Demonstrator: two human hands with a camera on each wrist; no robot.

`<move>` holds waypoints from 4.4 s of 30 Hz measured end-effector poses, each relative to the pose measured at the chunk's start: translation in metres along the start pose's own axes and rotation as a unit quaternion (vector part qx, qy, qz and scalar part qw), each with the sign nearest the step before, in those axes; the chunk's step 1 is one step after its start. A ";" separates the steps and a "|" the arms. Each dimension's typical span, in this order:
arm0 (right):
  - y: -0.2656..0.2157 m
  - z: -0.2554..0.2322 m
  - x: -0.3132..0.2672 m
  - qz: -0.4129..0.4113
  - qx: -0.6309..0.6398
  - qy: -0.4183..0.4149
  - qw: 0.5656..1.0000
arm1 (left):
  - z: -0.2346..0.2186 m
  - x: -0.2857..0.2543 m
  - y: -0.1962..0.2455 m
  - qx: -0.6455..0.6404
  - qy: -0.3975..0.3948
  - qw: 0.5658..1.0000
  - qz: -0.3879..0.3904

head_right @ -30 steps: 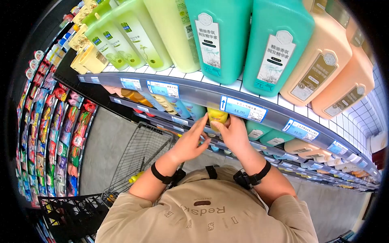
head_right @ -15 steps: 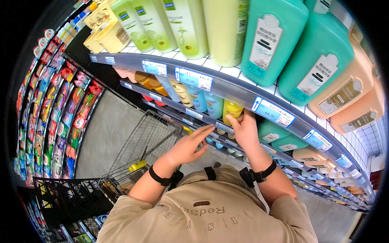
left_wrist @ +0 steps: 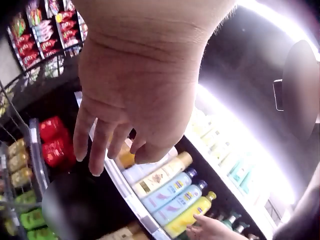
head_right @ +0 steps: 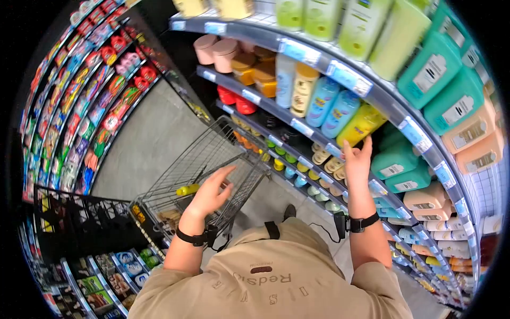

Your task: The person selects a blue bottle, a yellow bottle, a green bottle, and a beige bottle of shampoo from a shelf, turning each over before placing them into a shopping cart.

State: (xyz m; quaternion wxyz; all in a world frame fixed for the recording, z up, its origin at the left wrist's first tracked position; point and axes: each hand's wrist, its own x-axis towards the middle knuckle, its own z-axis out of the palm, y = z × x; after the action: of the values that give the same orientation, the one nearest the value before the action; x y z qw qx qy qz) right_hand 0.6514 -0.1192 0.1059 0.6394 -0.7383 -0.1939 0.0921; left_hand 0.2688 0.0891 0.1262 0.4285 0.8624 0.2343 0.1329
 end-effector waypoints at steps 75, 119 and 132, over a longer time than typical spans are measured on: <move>0.276 0.570 -0.263 0.061 -0.273 -0.718 0.637 | 0.008 -0.121 -0.500 -0.015 0.202 0.833 -0.515; -0.071 0.211 -0.300 0.222 -0.016 -0.583 0.782 | -0.052 -0.197 -0.043 0.022 -0.070 0.992 -0.100; -0.009 0.056 -0.214 0.051 -0.081 -0.298 0.950 | 0.050 -0.028 0.043 0.123 -0.117 0.976 0.137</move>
State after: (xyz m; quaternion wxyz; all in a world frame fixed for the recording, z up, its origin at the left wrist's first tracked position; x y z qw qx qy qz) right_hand 0.4338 -0.1542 0.0818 0.4852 -0.7352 -0.3448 0.3242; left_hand 0.2790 0.0184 0.1298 0.3214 0.9420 0.0765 0.0588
